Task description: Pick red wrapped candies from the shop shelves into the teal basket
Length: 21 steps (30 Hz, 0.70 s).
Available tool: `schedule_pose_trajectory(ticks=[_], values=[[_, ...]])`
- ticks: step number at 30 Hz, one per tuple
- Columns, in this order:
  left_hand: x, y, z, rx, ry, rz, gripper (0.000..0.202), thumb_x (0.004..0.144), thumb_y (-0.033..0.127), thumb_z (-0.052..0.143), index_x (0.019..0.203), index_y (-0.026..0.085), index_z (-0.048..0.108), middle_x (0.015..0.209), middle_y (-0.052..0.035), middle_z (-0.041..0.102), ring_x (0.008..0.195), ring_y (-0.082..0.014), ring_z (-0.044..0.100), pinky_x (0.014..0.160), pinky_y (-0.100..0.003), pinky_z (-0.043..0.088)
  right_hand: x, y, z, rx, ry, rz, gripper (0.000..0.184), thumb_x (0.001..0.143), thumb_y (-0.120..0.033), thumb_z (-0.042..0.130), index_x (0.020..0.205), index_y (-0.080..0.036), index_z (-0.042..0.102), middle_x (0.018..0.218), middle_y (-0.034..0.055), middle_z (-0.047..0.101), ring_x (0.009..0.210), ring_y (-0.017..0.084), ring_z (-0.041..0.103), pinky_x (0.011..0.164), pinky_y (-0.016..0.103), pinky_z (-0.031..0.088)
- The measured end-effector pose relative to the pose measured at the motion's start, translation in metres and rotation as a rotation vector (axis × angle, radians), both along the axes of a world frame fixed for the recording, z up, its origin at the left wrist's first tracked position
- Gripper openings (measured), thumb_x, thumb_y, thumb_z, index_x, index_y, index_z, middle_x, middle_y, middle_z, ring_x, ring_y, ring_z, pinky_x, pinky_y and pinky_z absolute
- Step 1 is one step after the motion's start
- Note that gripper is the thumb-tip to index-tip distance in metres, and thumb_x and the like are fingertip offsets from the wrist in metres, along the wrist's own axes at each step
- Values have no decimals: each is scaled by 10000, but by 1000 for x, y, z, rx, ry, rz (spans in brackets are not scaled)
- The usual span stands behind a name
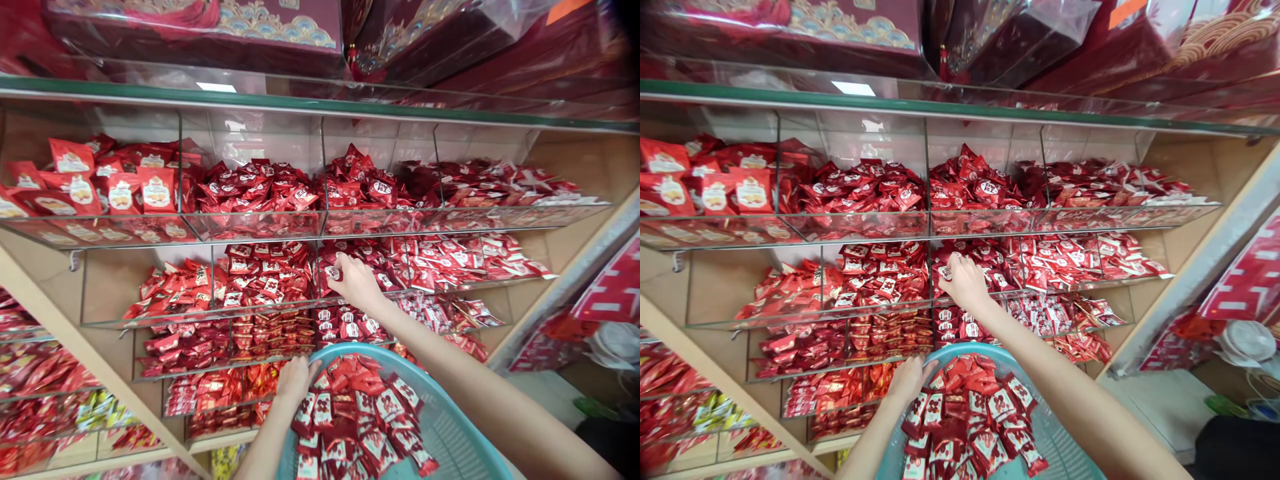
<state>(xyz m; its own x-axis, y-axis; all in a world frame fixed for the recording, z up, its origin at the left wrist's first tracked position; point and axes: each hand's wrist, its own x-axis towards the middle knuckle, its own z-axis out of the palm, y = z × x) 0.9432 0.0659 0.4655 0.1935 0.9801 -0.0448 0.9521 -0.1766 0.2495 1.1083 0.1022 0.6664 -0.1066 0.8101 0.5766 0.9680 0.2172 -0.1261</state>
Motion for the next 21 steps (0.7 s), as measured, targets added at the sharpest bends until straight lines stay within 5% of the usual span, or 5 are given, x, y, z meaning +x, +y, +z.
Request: schedule_pose_trajectory(ticks=[13,21], values=[[1,-3,4,0,34,6,533,862,531,221,945,152,586,886,-120,661,846,-237,632,700,-312,474,25,13,3,-293,539,228,236,656,-355,602,798,-197,499,681,-19,572,638,128,537,587,249,401],[2,-3,6,-23,29,-2,551,858,542,215,926,145,592,887,-133,660,848,-248,629,699,-327,471,46,-58,7,-472,782,514,234,714,-339,601,853,-191,484,798,2,546,725,117,514,679,274,430]])
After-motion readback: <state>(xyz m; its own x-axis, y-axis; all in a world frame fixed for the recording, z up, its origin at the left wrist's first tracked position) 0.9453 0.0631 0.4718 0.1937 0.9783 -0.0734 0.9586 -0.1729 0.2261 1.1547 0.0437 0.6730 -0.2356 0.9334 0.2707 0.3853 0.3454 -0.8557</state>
